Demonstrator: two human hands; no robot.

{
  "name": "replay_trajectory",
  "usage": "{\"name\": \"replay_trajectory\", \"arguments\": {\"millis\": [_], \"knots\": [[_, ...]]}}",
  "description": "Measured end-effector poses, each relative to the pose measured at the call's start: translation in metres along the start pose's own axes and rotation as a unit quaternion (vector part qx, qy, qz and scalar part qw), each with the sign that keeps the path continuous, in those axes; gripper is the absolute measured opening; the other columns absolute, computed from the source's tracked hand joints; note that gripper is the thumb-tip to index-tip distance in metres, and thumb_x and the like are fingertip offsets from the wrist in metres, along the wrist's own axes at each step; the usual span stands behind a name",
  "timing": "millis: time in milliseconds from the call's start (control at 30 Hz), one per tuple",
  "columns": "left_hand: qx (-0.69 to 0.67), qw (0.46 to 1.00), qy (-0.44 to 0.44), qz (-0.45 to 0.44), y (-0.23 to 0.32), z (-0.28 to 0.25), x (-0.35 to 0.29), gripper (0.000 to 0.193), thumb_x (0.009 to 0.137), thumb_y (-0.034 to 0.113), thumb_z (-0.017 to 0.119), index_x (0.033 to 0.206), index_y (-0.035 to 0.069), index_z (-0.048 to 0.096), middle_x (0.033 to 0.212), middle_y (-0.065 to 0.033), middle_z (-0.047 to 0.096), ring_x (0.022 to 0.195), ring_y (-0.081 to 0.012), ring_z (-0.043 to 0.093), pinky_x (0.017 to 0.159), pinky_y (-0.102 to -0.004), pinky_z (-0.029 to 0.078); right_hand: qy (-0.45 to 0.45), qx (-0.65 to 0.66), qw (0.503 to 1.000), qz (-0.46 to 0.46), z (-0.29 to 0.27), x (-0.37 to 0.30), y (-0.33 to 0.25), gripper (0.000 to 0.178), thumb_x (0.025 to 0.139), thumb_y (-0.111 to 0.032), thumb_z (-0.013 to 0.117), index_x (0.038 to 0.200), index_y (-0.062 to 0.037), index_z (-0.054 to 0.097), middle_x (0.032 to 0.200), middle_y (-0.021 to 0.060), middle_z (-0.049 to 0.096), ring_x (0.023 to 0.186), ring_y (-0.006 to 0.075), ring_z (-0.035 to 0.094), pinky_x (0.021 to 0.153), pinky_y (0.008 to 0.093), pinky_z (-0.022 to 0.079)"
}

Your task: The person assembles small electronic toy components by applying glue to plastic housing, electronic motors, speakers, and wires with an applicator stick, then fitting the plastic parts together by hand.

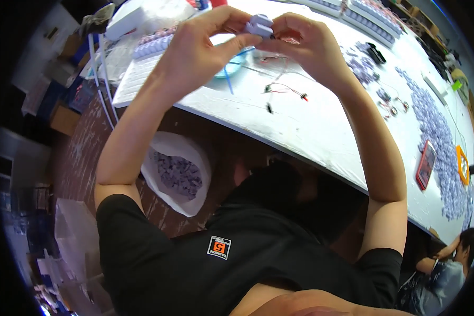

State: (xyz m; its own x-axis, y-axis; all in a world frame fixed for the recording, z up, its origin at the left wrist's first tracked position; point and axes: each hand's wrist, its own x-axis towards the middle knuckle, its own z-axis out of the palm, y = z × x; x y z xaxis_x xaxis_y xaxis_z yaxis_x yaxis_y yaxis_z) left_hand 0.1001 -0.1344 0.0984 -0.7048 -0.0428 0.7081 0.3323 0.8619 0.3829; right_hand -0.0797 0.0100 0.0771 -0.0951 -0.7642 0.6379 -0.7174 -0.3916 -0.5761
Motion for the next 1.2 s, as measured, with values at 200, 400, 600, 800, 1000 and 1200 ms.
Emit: {"name": "replay_trajectory", "arguments": {"millis": [200, 400, 600, 800, 1000, 1200], "knots": [[-0.074, 0.977, 0.094, -0.178, -0.012, -0.078, 0.004, 0.028, 0.091, 0.001, 0.069, 0.118, -0.006, 0.064, 0.1, -0.0086, 0.069, 0.091, -0.0124, 0.065, 0.084, -0.0249, 0.054, 0.019, 0.074, 0.996, 0.052, 0.057, 0.1, -0.015, 0.026, 0.087, -0.015, 0.076, 0.103, 0.0037, 0.069, 0.089, 0.0069, 0.069, 0.081, 0.0136, 0.064, 0.073, 0.0274, 0.052], [0.095, 0.986, 0.117, -0.074, -0.046, -0.138, 0.021, 0.022, 0.091, 0.006, 0.07, 0.108, -0.008, 0.067, 0.091, -0.009, 0.071, 0.084, -0.0104, 0.063, 0.073, -0.0234, 0.05, -0.047, 0.468, 0.882, 0.033, 0.043, 0.143, 0.049, 0.038, 0.091, -0.017, 0.07, 0.124, -0.0017, 0.06, 0.121, 0.0112, 0.064, 0.112, 0.0209, 0.06, 0.097, 0.034, 0.047], [0.084, 0.993, 0.07, -0.047, -0.082, -0.156, 0.033, 0.03, 0.092, 0.014, 0.07, 0.113, -0.007, 0.067, 0.092, -0.0113, 0.072, 0.082, -0.0136, 0.064, 0.074, -0.0273, 0.05, -0.207, 0.193, 0.948, 0.141, 0.078, 0.1, 0.102, 0.065, 0.087, -0.024, 0.075, 0.144, -0.0084, 0.05, 0.146, 0.011, 0.051, 0.121, 0.021, 0.055, 0.105, 0.0358, 0.046], [0.028, 0.996, 0.044, -0.072, -0.124, -0.144, 0.025, 0.029, 0.092, 0.012, 0.069, 0.115, -0.006, 0.068, 0.092, -0.0111, 0.072, 0.082, -0.0145, 0.065, 0.074, -0.0267, 0.051, -0.357, 0.178, 0.903, 0.161, 0.121, 0.123, 0.101, 0.053, 0.089, -0.011, 0.073, 0.14, -0.0119, 0.056, 0.136, 0.0046, 0.06, 0.098, 0.0106, 0.063, 0.092, 0.0271, 0.052], [-0.01, 0.996, 0.059, -0.072, -0.155, -0.145, 0.015, 0.029, 0.092, 0.011, 0.069, 0.114, -0.006, 0.068, 0.093, -0.0121, 0.073, 0.08, -0.0158, 0.065, 0.072, -0.028, 0.052, -0.421, 0.077, 0.884, 0.188, 0.154, 0.154, 0.109, 0.034, 0.09, -0.008, 0.071, 0.124, -0.0091, 0.069, 0.115, 0.0063, 0.07, 0.096, 0.0106, 0.065, 0.09, 0.0262, 0.053], [0.045, 0.985, 0.136, -0.101, -0.182, -0.149, -0.004, 0.03, 0.089, 0.011, 0.071, 0.112, -0.007, 0.068, 0.094, -0.0161, 0.073, 0.083, -0.0171, 0.068, 0.073, -0.0288, 0.053, -0.16, 0.042, 0.98, 0.109, 0.202, 0.188, 0.156, 0.027, 0.084, -0.02, 0.079, 0.106, -0.0055, 0.076, 0.094, 0.0041, 0.076, 0.087, 0.0104, 0.069, 0.076, 0.0254, 0.052]]}}
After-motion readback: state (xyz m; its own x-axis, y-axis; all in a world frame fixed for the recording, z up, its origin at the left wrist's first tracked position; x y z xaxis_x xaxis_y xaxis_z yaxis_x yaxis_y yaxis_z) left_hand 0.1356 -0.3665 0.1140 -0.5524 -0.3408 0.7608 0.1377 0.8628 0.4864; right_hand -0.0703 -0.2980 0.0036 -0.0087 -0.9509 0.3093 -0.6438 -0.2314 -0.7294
